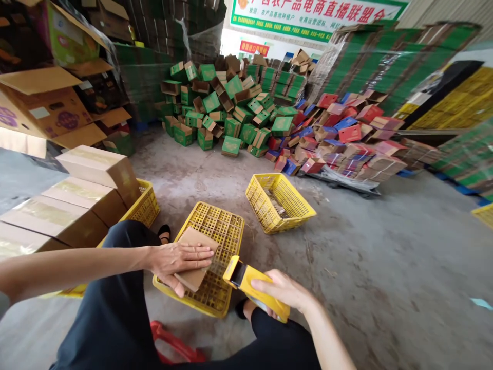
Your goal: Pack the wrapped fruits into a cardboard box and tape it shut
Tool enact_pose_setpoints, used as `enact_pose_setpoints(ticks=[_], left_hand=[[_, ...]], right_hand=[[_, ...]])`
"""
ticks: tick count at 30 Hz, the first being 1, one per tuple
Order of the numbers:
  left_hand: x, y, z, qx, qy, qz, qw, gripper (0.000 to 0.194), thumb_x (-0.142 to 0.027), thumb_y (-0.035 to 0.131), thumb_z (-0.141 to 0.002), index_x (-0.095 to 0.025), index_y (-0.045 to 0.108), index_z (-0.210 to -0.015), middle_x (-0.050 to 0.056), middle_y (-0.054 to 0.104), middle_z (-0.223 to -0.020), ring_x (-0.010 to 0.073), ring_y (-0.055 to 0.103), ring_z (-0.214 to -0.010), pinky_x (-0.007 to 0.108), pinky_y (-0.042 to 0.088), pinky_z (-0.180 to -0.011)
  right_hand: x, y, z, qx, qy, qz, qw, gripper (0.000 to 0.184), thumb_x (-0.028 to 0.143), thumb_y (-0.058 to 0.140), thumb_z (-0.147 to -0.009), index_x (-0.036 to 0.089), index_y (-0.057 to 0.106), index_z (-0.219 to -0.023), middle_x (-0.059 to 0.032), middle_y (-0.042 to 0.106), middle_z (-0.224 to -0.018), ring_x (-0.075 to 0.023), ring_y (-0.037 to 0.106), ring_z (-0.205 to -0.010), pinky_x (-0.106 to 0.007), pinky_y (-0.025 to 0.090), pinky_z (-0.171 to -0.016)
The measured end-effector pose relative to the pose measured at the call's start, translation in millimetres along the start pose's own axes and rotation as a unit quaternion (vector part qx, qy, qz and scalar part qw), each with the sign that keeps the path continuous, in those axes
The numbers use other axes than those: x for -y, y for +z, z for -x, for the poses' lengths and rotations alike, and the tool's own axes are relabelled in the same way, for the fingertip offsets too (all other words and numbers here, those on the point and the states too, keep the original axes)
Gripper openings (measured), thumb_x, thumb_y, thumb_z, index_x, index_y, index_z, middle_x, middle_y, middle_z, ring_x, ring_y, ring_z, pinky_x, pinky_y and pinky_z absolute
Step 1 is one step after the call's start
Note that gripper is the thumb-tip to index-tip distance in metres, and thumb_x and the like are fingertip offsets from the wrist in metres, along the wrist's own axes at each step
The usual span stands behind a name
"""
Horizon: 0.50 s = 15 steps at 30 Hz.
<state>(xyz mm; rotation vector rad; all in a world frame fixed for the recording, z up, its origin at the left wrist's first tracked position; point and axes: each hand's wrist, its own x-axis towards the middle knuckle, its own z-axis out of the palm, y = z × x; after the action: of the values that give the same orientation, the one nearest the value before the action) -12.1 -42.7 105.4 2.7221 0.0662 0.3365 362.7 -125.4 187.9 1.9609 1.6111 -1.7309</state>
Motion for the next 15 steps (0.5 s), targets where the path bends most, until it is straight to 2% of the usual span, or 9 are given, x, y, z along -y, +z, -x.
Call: enact_pose_setpoints(ticks=[4,9,15], left_hand=[[-5.8,1.1,-12.8,0.02,0.008,0.021,1.0,0.095,-0.069,0.052,-0.094,-0.009,0.025,-0.163,0.017,0.03,-0.166,0.0319,0.024,-0.156,0.043,0.013,-0.131],[-3.9,3.4,-30.5,0.032,0.017,0.061,0.997,0.086,-0.068,0.053,-0.095,-0.012,0.04,-0.158,0.016,0.042,-0.16,0.0315,0.033,-0.153,0.042,0.018,-0.13],[0.1,2.7,-32.5,0.043,0.024,0.083,0.995,0.08,-0.065,0.05,-0.098,-0.008,0.046,-0.153,0.018,0.046,-0.157,0.0305,0.037,-0.151,0.042,0.023,-0.129]], right_hand=[[1.1,2.6,-8.6,0.006,-0.006,-0.004,1.0,0.074,0.088,0.063,-0.071,0.019,0.06,-0.097,-0.0035,0.074,-0.067,-0.021,0.072,-0.059,-0.024,0.051,-0.048],[-1.3,3.7,-17.2,0.031,-0.028,-0.007,0.999,0.073,0.088,0.064,-0.07,0.019,0.062,-0.093,-0.0038,0.073,-0.069,-0.0205,0.072,-0.06,-0.024,0.053,-0.05],[-16.0,11.8,-26.9,0.073,-0.054,-0.052,0.994,0.073,0.088,0.062,-0.07,0.019,0.063,-0.094,-0.0036,0.073,-0.069,-0.0199,0.071,-0.061,-0.024,0.053,-0.053]])
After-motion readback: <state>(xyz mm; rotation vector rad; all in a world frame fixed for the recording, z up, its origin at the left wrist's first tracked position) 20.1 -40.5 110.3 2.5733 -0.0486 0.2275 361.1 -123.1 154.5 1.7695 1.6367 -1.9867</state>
